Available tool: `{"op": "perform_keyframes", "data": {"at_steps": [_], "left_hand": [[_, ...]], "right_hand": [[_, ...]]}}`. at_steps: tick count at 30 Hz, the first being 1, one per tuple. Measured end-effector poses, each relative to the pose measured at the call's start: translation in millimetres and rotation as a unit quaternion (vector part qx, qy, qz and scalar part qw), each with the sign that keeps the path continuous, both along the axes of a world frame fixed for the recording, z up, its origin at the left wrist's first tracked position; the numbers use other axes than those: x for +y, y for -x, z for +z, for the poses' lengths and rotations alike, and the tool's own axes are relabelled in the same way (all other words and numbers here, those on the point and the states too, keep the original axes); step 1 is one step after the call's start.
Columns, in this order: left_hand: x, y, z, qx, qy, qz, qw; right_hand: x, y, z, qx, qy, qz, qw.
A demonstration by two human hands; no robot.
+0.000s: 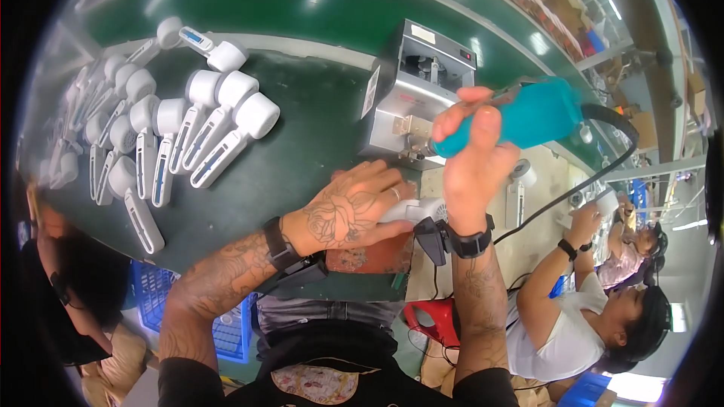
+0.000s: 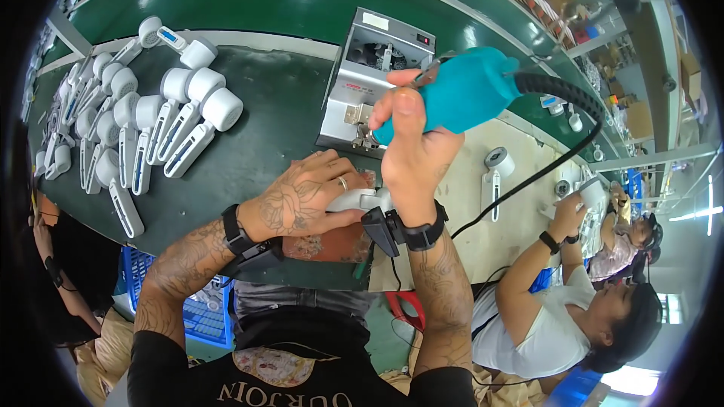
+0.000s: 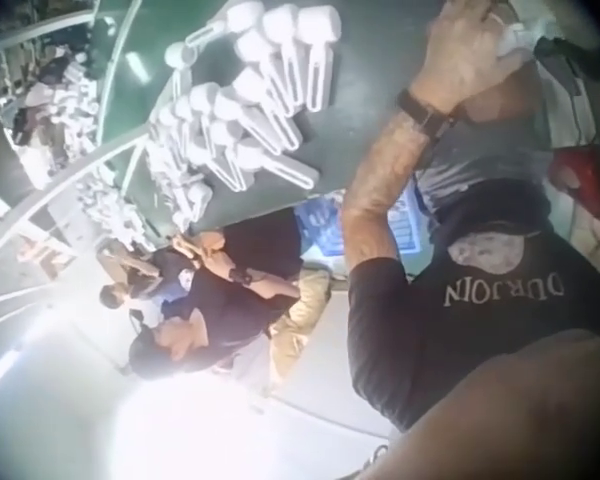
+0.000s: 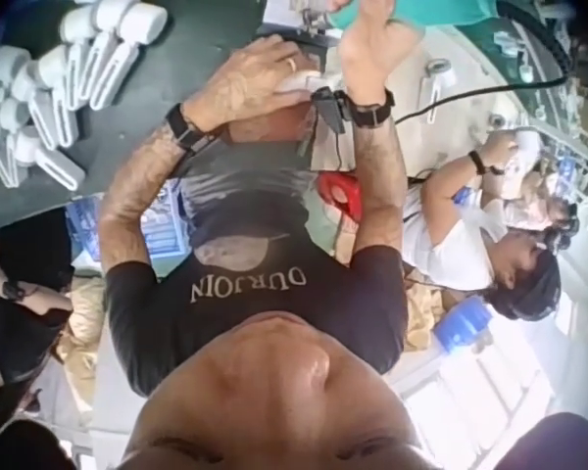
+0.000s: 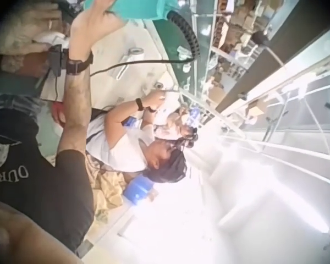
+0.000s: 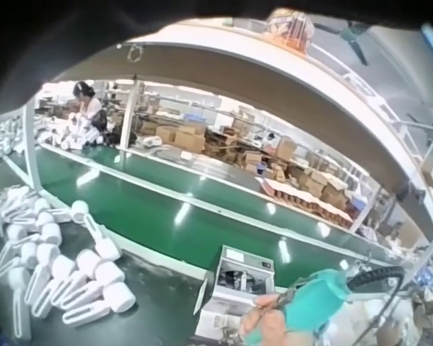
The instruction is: Assembling handheld electronic devices using an electric screwdriver on a factory production line.
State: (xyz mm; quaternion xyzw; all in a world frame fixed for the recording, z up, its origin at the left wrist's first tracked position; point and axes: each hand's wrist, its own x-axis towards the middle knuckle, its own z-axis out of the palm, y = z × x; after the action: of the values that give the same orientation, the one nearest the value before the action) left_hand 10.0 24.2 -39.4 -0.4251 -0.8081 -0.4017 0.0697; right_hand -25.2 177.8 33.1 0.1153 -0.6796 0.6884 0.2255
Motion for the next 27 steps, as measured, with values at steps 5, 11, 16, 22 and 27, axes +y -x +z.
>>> {"op": "perform_keyframes", "data": {"at_steps": [5,11,16,22,27], "left_hand": [[-3,3,-1,-0.004,-0.005,-0.009,1.000],[-2,2,-3,-0.004,-0.003,-0.007,1.000],[1,1,-4,-0.011,0.011,0.018,1.000],[2,0,-3,-0.016,-0.009,0.025,1.000],[2,1,1,-0.028,0.000,0.028,0.999]], "right_hand": [[-3,12,-16,0.020,-0.021,0.012,1.000],[-4,-4,-17,-0.013,-0.023,0.031,0.999],[13,-44,-9,-0.030,0.042,0.024,0.998],[17,-57,-12,-0.034,0.025,0.013,0.999],[19,-56,-25,-0.035,0.030,0.011,0.999]]}}
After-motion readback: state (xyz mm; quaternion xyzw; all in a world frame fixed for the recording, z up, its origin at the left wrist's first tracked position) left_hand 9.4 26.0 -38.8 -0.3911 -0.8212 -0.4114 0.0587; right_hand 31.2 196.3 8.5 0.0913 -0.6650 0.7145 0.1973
